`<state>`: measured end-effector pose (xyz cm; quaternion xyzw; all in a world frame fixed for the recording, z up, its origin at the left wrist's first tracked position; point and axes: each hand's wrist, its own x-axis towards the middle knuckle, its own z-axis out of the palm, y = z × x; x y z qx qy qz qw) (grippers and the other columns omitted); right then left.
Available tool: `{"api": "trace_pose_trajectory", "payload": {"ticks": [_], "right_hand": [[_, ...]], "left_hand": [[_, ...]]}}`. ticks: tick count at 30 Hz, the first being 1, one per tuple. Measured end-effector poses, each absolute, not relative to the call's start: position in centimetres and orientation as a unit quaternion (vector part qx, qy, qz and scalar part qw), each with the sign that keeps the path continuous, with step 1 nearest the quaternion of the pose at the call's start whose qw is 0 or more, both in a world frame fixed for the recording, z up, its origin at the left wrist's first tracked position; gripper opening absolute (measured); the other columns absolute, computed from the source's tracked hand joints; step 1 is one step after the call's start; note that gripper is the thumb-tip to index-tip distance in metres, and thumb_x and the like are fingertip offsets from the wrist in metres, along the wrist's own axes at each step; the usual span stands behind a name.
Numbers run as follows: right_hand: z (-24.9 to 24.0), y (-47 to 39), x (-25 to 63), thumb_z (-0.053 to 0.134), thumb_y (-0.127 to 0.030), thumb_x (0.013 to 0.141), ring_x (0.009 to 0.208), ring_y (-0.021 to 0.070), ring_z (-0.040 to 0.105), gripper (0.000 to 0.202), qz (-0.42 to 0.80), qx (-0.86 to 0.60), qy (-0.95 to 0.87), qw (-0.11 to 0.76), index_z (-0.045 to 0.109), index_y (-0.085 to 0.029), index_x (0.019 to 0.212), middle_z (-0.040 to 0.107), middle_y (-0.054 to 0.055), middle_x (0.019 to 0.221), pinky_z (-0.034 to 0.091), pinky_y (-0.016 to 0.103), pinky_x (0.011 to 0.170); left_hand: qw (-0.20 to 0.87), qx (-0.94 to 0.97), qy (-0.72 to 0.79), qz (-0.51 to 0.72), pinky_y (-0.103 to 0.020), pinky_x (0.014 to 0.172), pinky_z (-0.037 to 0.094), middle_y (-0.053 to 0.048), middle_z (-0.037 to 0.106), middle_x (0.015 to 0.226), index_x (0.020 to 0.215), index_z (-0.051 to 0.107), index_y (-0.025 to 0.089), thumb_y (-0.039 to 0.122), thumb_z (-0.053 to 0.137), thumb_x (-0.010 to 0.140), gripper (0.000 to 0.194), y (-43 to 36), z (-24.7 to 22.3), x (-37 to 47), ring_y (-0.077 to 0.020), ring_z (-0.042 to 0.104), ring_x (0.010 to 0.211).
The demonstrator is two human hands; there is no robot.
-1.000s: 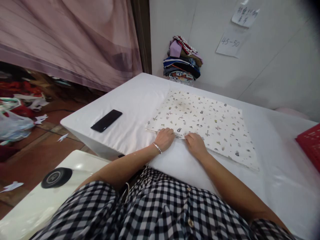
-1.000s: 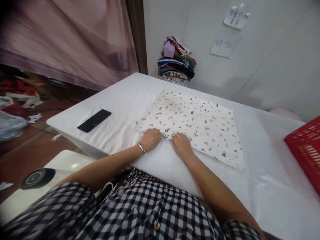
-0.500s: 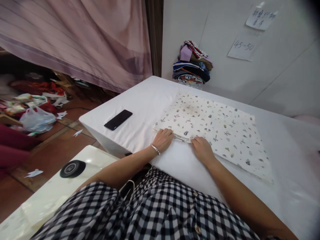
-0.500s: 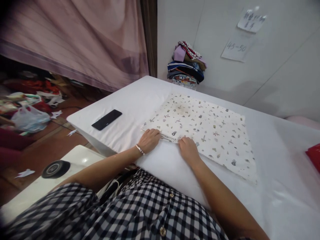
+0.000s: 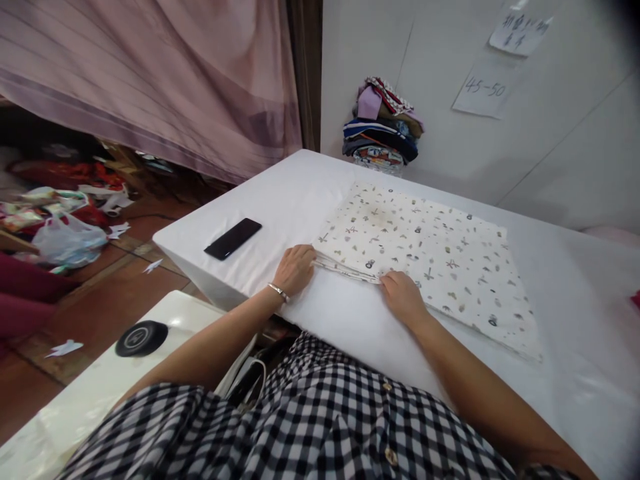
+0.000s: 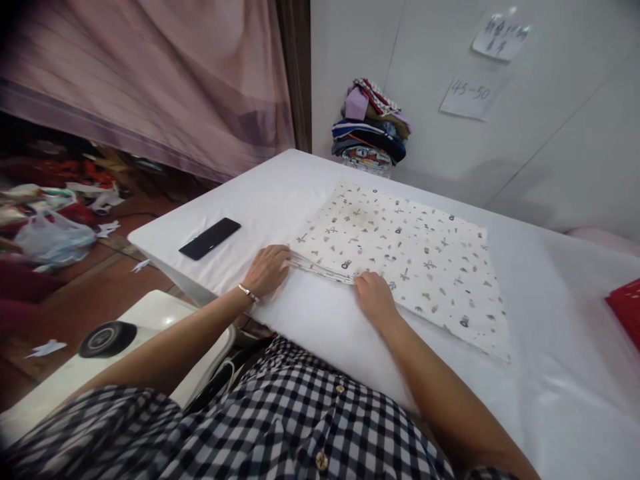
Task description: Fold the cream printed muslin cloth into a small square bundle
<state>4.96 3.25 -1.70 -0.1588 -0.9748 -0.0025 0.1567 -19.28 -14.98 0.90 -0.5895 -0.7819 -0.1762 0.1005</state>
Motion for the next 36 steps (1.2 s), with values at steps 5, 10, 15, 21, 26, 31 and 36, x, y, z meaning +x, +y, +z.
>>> {"api": "trace_pose_trajectory", "payload": {"ticks": [5, 10, 15, 21, 26, 31, 36], "right_hand": [[-1.4, 3.1, 5.0, 0.040, -0.019, 0.092, 0.085, 0.0222, 0.049, 0.023, -0.006, -0.157, -0.976, 0.150, 0.063, -0.015, 0.089, 0.059, 0.010, 0.088, 0.037, 0.033, 0.073], [-1.3, 3.0, 5.0, 0.041, -0.021, 0.091, 0.084, 0.0220, 0.049, 0.022, -0.001, -0.156, -0.976, 0.153, 0.063, -0.016, 0.089, 0.059, 0.009, 0.090, 0.037, 0.033, 0.072], [-1.3, 3.0, 5.1, 0.042, -0.022, 0.092, 0.084, 0.0218, 0.050, 0.022, 0.007, -0.154, -0.974, 0.167, 0.063, -0.015, 0.091, 0.059, 0.010, 0.090, 0.038, 0.032, 0.071], [-1.2, 2.8, 5.1, 0.042, -0.022, 0.092, 0.084, 0.0214, 0.050, 0.022, 0.008, -0.155, -0.973, 0.169, 0.063, -0.014, 0.091, 0.059, 0.010, 0.089, 0.039, 0.032, 0.073], [-1.2, 2.8, 5.1, 0.041, -0.022, 0.092, 0.084, 0.0213, 0.050, 0.023, 0.006, -0.154, -0.973, 0.169, 0.063, -0.014, 0.092, 0.060, 0.010, 0.090, 0.039, 0.032, 0.073], [-1.3, 2.9, 5.1, 0.041, -0.021, 0.092, 0.083, 0.0214, 0.049, 0.023, -0.002, -0.151, -0.974, 0.169, 0.063, -0.014, 0.093, 0.059, 0.010, 0.090, 0.039, 0.033, 0.073], [-1.7, 3.0, 5.1, 0.041, -0.020, 0.092, 0.084, 0.0216, 0.049, 0.023, -0.007, -0.146, -0.973, 0.177, 0.063, -0.014, 0.094, 0.060, 0.010, 0.091, 0.039, 0.032, 0.073]], "left_hand": [[0.112, -0.559, -0.801, -0.186, -0.040, 0.087, 0.042, -0.010, 0.058, 0.113, 0.094, 0.055, 0.018, 0.013, 0.053, 0.074, 0.021, -15.3, 0.9, -20.6, -0.0257, 0.050, 0.106], [0.044, -0.524, -0.825, -0.207, -0.037, 0.083, 0.045, -0.009, 0.061, 0.107, 0.107, 0.053, 0.017, 0.015, 0.051, 0.074, 0.034, -15.1, 0.7, -21.4, -0.0226, 0.057, 0.095], [-0.011, -0.487, -0.840, -0.240, -0.031, 0.077, 0.048, -0.007, 0.063, 0.102, 0.105, 0.057, 0.018, 0.014, 0.048, 0.073, 0.033, -15.1, 0.8, -22.0, -0.0182, 0.061, 0.085], [-0.087, -0.393, -0.874, -0.272, -0.027, 0.074, 0.047, -0.002, 0.066, 0.092, 0.101, 0.057, 0.021, 0.016, 0.049, 0.072, 0.030, -15.1, 1.1, -21.9, -0.0162, 0.061, 0.082], [-0.112, -0.357, -0.890, -0.261, -0.028, 0.074, 0.045, -0.002, 0.067, 0.092, 0.104, 0.055, 0.021, 0.021, 0.050, 0.074, 0.031, -14.9, 1.4, -21.6, -0.0183, 0.061, 0.085], [-0.110, -0.371, -0.893, -0.231, -0.029, 0.072, 0.044, -0.002, 0.066, 0.094, 0.110, 0.054, 0.021, 0.019, 0.052, 0.071, 0.038, -14.4, 1.2, -21.1, -0.0189, 0.060, 0.085], [-0.115, -0.382, -0.875, -0.274, -0.026, 0.071, 0.044, 0.000, 0.065, 0.085, 0.107, 0.054, 0.020, 0.016, 0.051, 0.072, 0.036, -14.7, 1.5, -21.7, -0.0151, 0.060, 0.078]]}}
